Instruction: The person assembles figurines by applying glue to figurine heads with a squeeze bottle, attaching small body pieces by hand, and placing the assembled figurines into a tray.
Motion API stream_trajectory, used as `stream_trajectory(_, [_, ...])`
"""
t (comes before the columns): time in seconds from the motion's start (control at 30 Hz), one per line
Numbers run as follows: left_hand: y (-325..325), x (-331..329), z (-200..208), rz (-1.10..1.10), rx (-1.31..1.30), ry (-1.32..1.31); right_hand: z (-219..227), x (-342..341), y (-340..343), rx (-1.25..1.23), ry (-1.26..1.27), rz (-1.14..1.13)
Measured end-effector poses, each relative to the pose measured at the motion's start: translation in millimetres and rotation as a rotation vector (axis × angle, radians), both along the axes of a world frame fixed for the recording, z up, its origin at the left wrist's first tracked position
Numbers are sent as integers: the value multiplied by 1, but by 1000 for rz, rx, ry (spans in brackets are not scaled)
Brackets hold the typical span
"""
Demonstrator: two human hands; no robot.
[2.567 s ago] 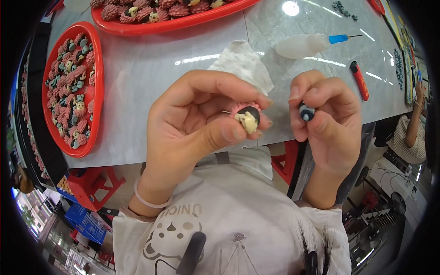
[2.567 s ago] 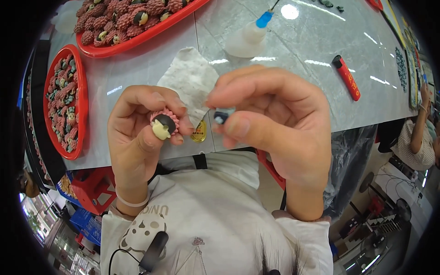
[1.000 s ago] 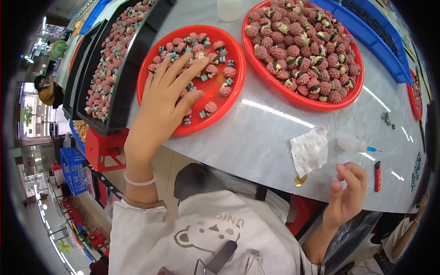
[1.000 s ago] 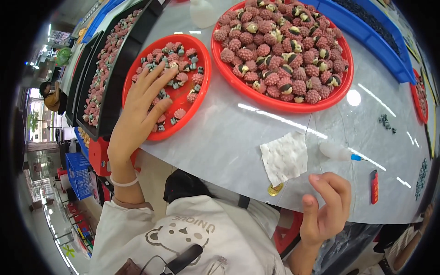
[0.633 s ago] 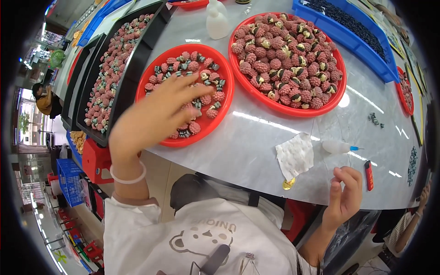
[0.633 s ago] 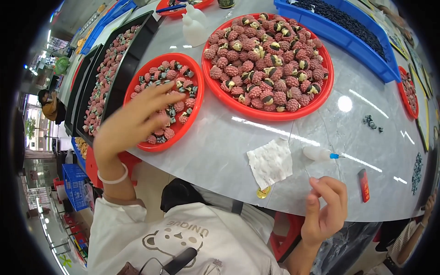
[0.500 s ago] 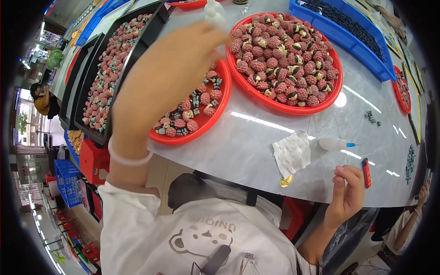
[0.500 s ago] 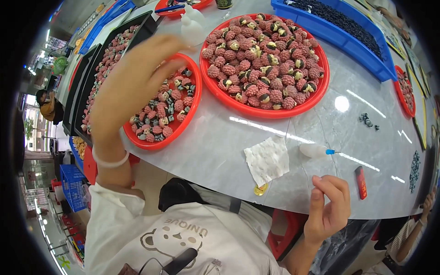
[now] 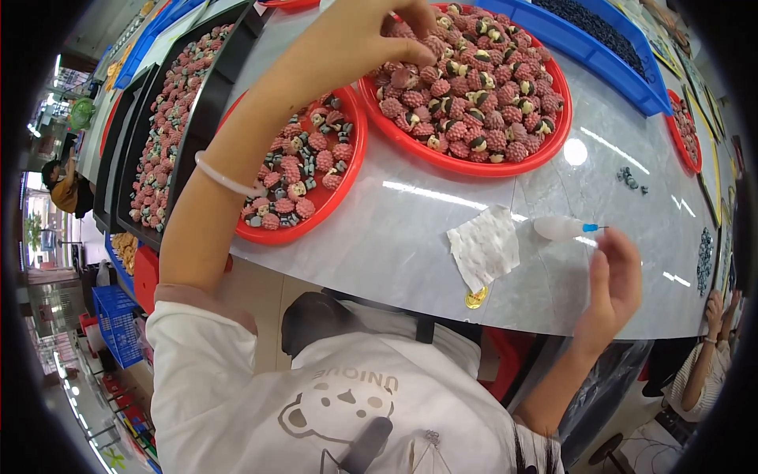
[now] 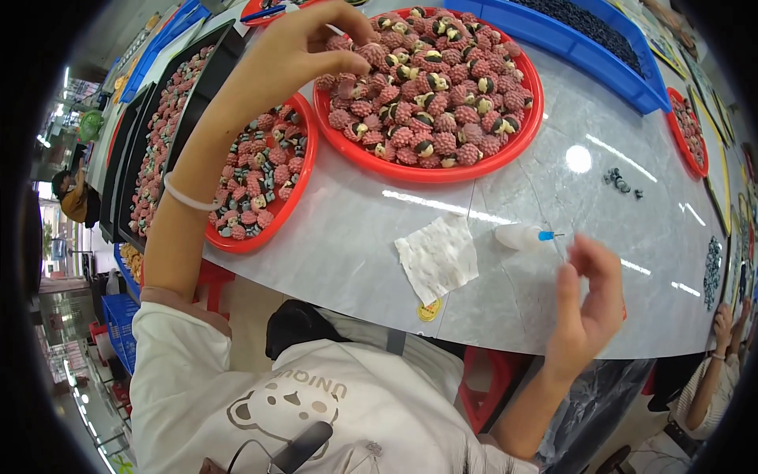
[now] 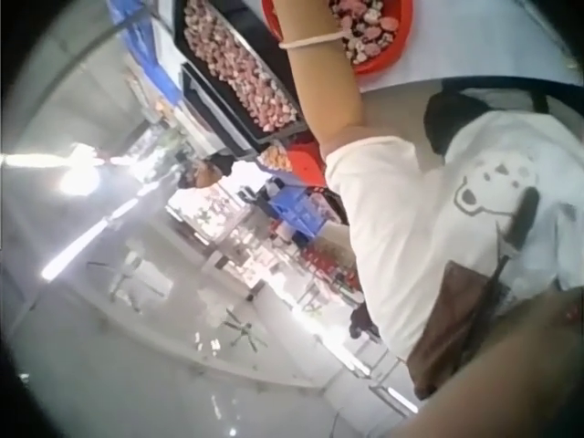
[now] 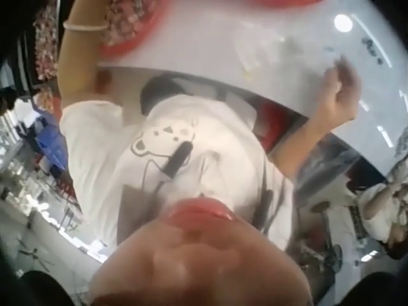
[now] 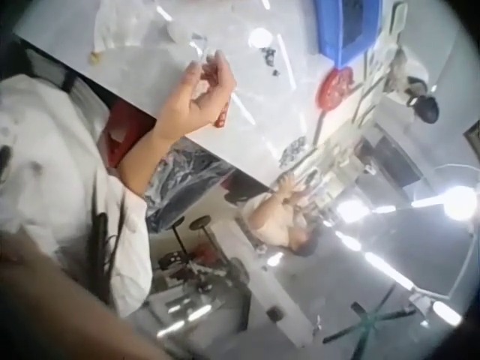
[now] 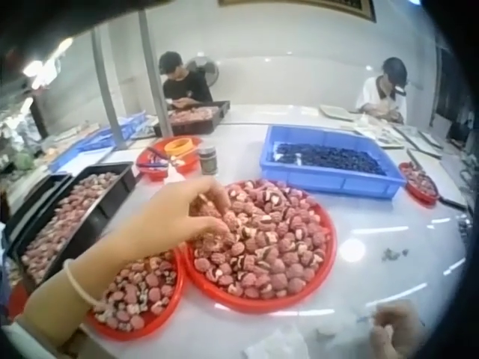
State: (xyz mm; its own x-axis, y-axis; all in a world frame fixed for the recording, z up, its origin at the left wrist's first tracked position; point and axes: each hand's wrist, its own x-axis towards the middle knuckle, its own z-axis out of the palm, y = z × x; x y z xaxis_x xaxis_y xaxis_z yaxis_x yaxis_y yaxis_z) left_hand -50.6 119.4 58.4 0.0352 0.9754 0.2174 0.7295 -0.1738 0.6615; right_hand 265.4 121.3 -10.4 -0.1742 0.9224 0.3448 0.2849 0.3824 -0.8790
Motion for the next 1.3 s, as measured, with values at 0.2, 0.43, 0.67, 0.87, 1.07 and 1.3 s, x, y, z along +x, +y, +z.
stream_trajectory(0.2, [-22,12,1,98,-60,-196,-4,-24,1,-187,-168,338])
stream_trajectory(0.43, [-77,72,-32,32,-111,-1044,-2,-4,-6,-336,133,273])
stream_trajectory(0.67, [-94,119,-82,-2,-147,-1358,18,17,-5,-258,137,259])
stream_trajectory(0.87, [-95,131,-87,0,-227,-1383,19,20,-5,-226,145,365])
stream_trajectory(1.07, [-96,133,-90,-22,-190,-1392,26,18,-7,-249,11,384])
stream_trajectory(1.3, [-97,134,-88,41,-231,-1406,24,10,-5,-246,-49,378])
